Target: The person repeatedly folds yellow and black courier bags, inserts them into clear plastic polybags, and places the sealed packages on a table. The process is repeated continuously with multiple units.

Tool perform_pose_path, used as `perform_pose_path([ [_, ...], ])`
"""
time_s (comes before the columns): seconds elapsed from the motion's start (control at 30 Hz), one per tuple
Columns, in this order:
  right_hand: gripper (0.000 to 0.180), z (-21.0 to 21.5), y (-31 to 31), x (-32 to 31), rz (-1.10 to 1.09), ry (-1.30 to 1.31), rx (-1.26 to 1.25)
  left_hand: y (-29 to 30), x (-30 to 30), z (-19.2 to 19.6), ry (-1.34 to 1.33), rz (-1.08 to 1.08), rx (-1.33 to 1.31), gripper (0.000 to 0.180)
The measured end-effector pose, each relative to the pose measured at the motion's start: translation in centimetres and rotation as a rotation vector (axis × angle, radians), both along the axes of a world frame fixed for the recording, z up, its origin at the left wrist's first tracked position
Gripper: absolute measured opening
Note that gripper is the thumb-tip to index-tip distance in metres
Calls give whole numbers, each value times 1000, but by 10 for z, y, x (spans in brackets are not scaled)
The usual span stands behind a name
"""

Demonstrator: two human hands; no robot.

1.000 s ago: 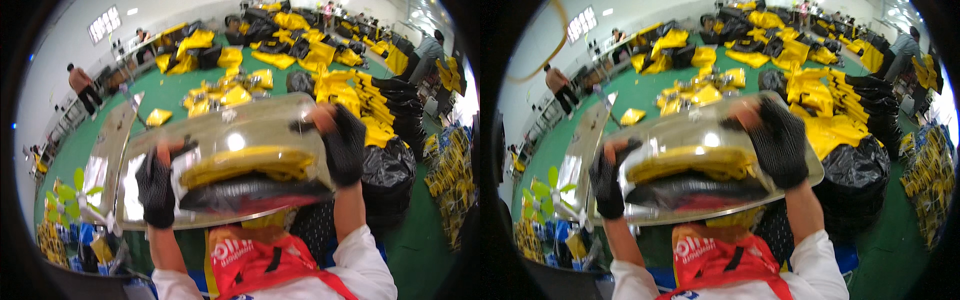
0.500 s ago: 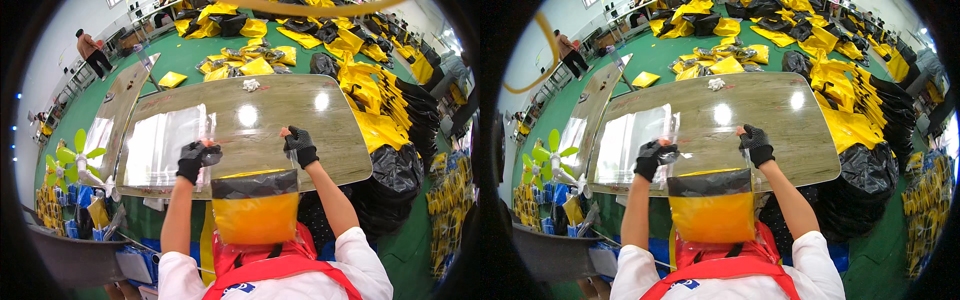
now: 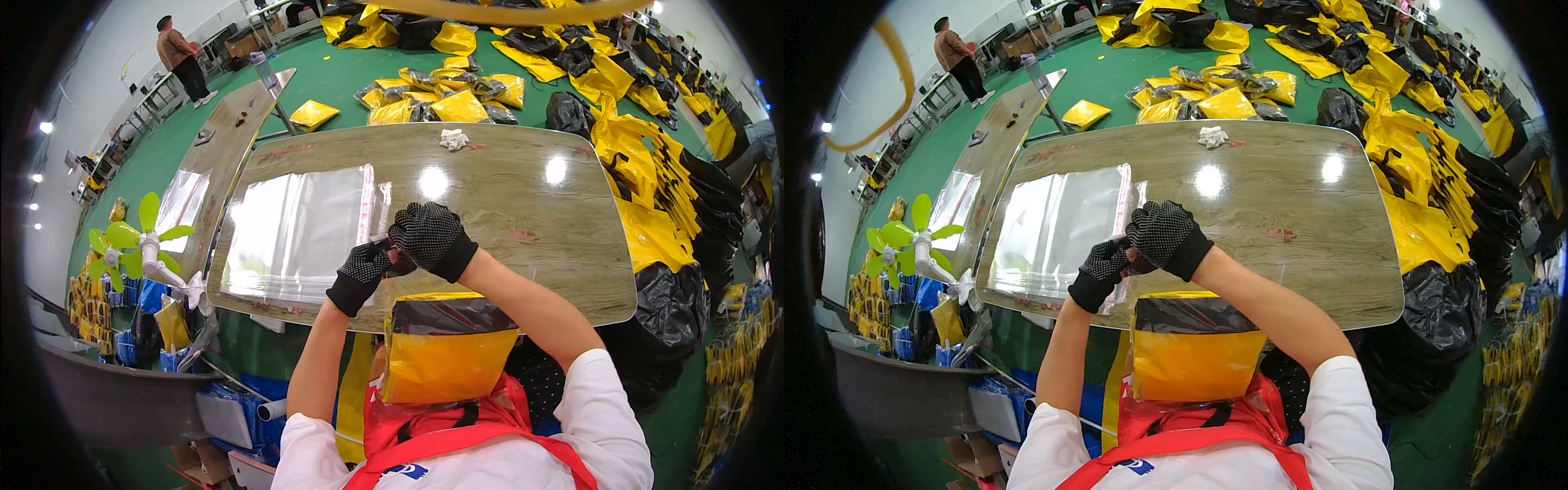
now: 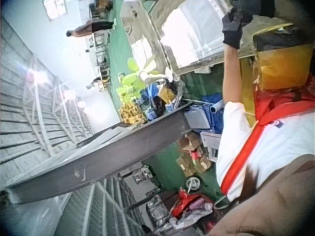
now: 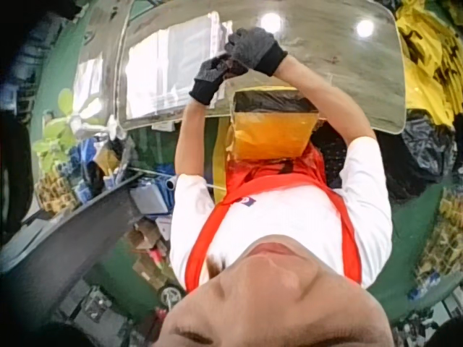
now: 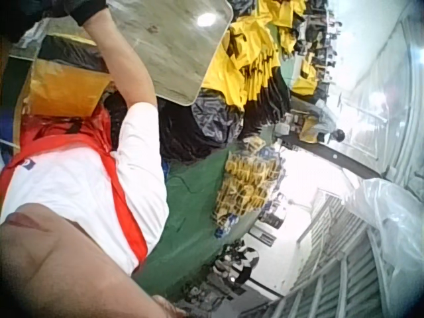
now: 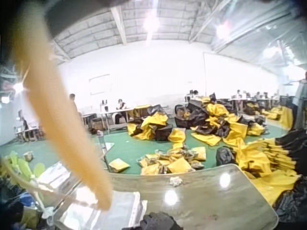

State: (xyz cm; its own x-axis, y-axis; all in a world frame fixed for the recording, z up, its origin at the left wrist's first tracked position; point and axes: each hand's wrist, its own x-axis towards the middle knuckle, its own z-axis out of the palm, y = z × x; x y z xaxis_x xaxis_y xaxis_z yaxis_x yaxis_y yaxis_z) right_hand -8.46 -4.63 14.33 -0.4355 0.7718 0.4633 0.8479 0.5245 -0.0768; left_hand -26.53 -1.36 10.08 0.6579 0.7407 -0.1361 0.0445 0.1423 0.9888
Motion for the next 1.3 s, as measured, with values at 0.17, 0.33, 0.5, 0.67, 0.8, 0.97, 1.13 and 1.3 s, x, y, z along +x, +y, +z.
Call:
perform_pose_path([
  [0.17, 17, 10, 24, 58, -454, 121, -221, -1, -6, 7, -145, -7, -185, 43],
  [0.33, 20, 26, -54, 329, -1188, 839, 586, 4, -7, -1, -68, 111, -60, 39],
  [0.5, 31, -57, -89, 175, -518, 1437, -783, 8, -13, 39, 411, 35, 185, 42],
  [0.67, 40, -57, -95, 153, -83, 1842, -1039, -10, -12, 63, 178, -75, -127, 46],
  [0.8, 38, -70, -127, 144, 67, 1554, -807, -33, -40, 12, 110, -39, 179, 44],
  [0.97, 48, -73, -192, 127, 10, 385, -493, -65, -74, 16, 501, -499, 661, 38],
  [1.13, 37, -30, -198, 144, -115, 261, -344, -48, -67, 66, 932, -339, 636, 47],
  [1.3, 59, -91, -168, 65, -37, 260, -216, -84, 50, 8, 640, -115, 1287, 54],
])
